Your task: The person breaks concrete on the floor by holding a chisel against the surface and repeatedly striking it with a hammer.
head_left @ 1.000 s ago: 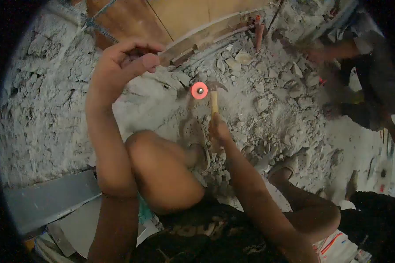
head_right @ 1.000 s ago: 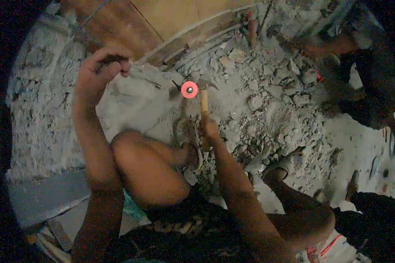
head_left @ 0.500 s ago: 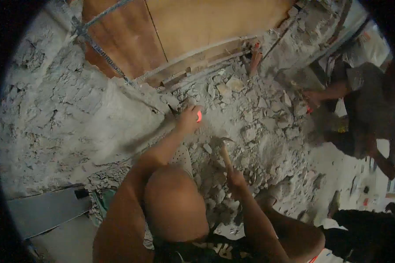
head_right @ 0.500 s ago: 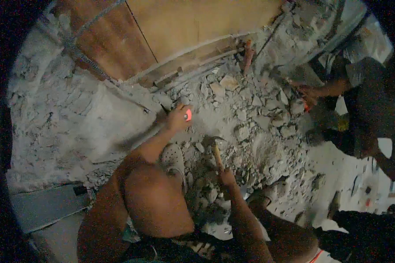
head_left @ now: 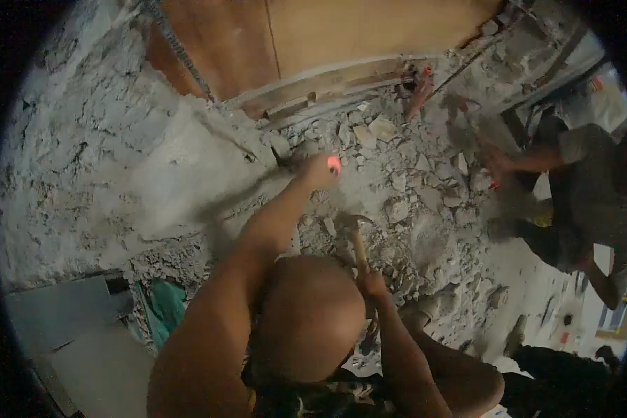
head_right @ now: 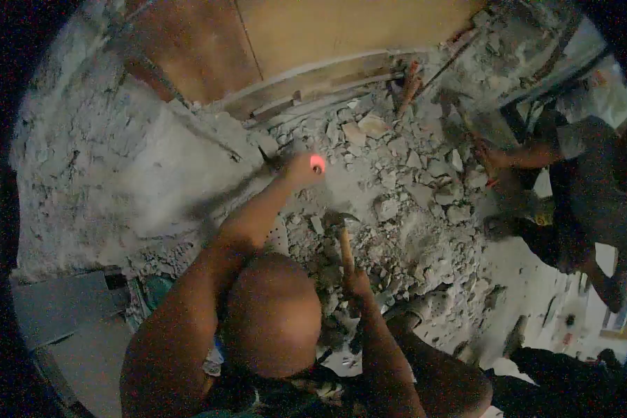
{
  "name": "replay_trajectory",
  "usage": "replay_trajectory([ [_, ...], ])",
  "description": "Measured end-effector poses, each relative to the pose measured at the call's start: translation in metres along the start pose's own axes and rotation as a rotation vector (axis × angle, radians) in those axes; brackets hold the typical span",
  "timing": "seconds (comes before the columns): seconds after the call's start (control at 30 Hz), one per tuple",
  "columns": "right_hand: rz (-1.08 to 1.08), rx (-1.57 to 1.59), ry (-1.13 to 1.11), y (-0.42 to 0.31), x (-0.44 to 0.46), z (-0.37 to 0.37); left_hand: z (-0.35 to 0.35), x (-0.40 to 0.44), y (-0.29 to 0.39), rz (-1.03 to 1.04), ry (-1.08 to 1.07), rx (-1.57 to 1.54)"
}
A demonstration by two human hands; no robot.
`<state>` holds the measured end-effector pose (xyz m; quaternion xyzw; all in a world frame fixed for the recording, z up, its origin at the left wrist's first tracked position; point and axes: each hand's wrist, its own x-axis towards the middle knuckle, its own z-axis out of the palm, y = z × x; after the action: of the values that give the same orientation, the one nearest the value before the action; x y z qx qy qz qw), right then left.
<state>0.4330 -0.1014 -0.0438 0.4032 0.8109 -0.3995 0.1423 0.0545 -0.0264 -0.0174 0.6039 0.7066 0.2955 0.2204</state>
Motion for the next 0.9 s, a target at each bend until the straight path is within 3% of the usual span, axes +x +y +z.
replay_trajectory([
  [0.07, 0.184, 0.239, 0.019, -0.021, -0.009, -0.012, -0.021, -0.028, 0.028, -0.072, -0.343, -0.092],
  [0.1, 0.176, 0.244, 0.025, -0.010, -0.003, -0.005, -0.025, -0.038, 0.045, -0.068, -0.341, -0.082],
  [0.17, -0.023, 0.267, 0.142, 0.032, 0.008, 0.035, -0.025, -0.056, 0.073, -0.037, -0.166, -0.048],
  [0.2, -0.006, 0.275, 0.122, 0.031, -0.005, 0.037, -0.025, -0.065, 0.088, -0.053, -0.186, -0.058],
  [0.27, -0.014, 0.451, 0.073, 0.021, -0.003, 0.016, -0.035, -0.064, 0.109, 0.359, -0.039, -0.008],
  [0.3, -0.016, 0.449, 0.069, 0.015, -0.004, 0.013, -0.036, -0.065, 0.108, 0.354, -0.036, -0.008],
  [0.37, 0.287, 0.623, 0.047, 0.005, -0.002, 0.009, -0.042, -0.062, 0.103, 0.339, 0.103, 0.002],
  [0.5, 0.318, 0.700, 0.018, 0.010, -0.002, 0.008, -0.064, -0.054, 0.073, 0.171, 0.145, -0.128],
  [0.57, 0.235, 0.822, 0.020, 0.019, -0.003, 0.017, -0.069, -0.048, 0.052, 0.091, 0.244, -0.103],
  [0.6, 0.238, 0.821, 0.016, 0.015, -0.004, 0.017, -0.066, -0.038, 0.043, 0.256, 0.192, -0.146],
  [0.63, 0.281, 0.831, 0.036, 0.012, -0.005, 0.017, -0.058, -0.029, 0.037, 0.248, 0.192, -0.150],
  [0.7, 0.325, 0.826, 0.047, 0.023, -0.004, 0.026, -0.036, -0.015, 0.036, 0.367, -0.365, 0.207],
  [0.77, -0.288, 0.555, 0.288, 0.042, 0.006, 0.048, -0.009, -0.021, 0.051, 0.635, -0.437, 0.335],
  [0.8, -0.286, 0.560, 0.279, 0.034, 0.003, 0.043, 0.001, -0.022, 0.061, 0.693, -0.403, 0.239],
  [0.83, -0.141, 0.594, 0.189, 0.023, -0.002, 0.028, 0.007, -0.018, 0.071, 0.758, -0.365, 0.144],
  [0.87, 0.009, 0.624, 0.100, 0.014, -0.006, 0.015, 0.007, -0.015, 0.087, 0.761, -0.368, 0.140],
  [0.9, 0.024, 0.624, 0.103, 0.011, -0.011, 0.011, 0.005, -0.015, 0.109, 0.652, -0.357, 0.121],
])
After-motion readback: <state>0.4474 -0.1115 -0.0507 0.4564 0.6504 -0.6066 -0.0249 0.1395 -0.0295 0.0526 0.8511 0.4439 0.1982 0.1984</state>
